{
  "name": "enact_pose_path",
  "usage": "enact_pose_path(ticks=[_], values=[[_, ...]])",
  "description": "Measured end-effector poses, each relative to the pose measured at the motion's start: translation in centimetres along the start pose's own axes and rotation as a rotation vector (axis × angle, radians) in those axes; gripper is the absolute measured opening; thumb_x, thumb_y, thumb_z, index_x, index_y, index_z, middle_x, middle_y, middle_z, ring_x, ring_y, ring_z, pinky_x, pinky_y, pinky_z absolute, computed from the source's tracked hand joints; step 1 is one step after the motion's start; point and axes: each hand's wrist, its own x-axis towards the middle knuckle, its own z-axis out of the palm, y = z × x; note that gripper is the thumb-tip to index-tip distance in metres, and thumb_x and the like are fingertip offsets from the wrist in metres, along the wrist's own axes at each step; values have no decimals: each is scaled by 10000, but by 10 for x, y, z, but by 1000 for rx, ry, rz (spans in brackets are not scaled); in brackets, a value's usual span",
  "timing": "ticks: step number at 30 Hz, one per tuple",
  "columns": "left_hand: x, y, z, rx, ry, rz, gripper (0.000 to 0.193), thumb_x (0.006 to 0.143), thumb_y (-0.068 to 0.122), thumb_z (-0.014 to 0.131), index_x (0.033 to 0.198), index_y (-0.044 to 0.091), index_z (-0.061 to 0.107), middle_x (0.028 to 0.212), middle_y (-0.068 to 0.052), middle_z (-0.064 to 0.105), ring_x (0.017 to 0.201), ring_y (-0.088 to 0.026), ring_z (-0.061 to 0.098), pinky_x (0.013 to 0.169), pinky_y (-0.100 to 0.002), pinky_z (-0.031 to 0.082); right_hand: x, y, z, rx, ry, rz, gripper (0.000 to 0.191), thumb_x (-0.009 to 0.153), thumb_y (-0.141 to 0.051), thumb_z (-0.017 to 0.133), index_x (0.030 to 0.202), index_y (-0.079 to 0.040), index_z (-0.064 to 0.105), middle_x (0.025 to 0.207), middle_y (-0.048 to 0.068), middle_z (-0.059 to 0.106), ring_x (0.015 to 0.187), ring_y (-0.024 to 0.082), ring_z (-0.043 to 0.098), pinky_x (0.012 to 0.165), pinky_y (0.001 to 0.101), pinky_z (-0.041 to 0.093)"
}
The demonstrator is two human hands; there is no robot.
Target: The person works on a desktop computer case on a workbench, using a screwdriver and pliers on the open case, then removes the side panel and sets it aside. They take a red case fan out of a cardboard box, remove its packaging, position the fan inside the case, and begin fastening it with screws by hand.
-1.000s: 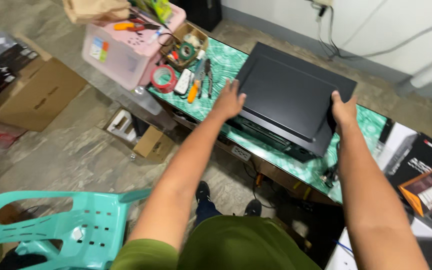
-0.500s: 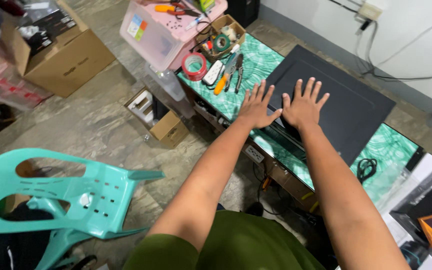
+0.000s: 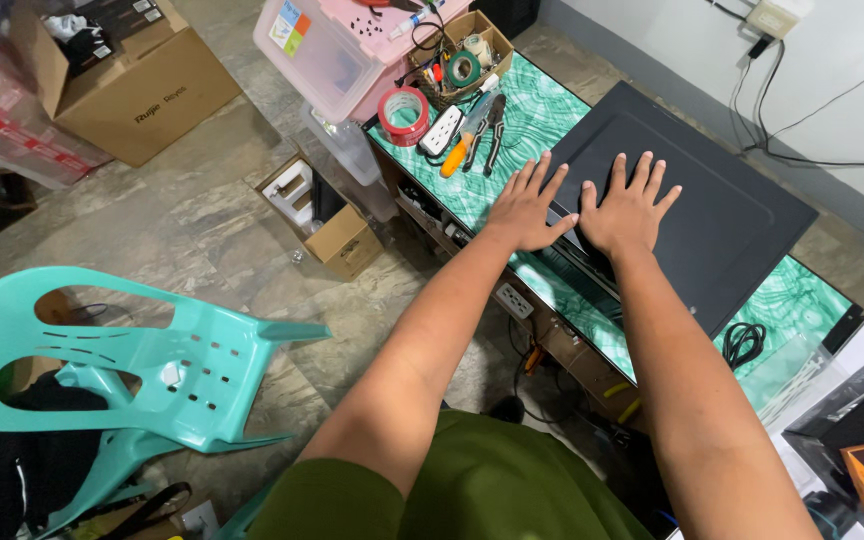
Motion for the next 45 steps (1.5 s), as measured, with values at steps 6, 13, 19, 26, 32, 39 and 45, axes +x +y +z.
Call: enact_pose_path(ticks=[6,13,19,26,32,39,45], values=[[0,-5,2,-21,61,28,878,978,669,467,1648,251,82,1723,-95,-12,1594,-317,79,1287,-439,130,6,-4,6,65,50,46,756,974,-510,482,1568,-55,372,1668,247,199,1559,420,58,1180,695,-36],[-6,-25,5,-99,107,128,782,1004,520,531,1639,246,168,1732,-51,52,1567,-334,212,1243,-469,284,12,-27,21,127,144,-50,673,1018,-444,534,1512,8,458,1599,321,286,1533,475,134,1178,697,4],[-12,-50,2,-221,85,157,652,1012,415,523,1598,205,331,1731,-18,157,1511,-293,344,1184,-561,344,22,-56,34,189,154,-137,569,1068,-417,509,1458,-2,526,1554,300,357,1519,452,220,1209,657,53],[-20,-130,-26,-180,91,101,602,921,346,629,1461,125,481,1644,-93,277,1467,-321,369,1169,-555,335,44,-135,65,327,267,-343,424,1070,-253,624,1407,0,578,1460,300,444,1365,487,403,1150,564,325],[-43,-244,-53,-160,299,36,584,919,295,669,1440,86,509,1583,-147,395,1406,-352,482,1158,-494,402,65,-248,93,317,283,-538,379,1059,-181,650,1374,20,584,1419,296,477,1296,483,440,1113,566,365],[-92,-363,-73,-276,434,-124,572,927,271,647,1454,110,497,1500,-173,466,1323,-393,518,1087,-506,438,66,-372,127,305,220,-693,372,1026,-195,647,1323,20,586,1354,292,497,1256,476,453,1084,570,368],[-124,-425,-81,-289,463,-234,589,958,239,631,1502,126,436,1512,-175,444,1336,-404,506,1109,-498,430,63,-446,153,342,181,-793,376,999,-186,642,1326,-5,601,1336,264,517,1234,471,467,1065,567,391]])
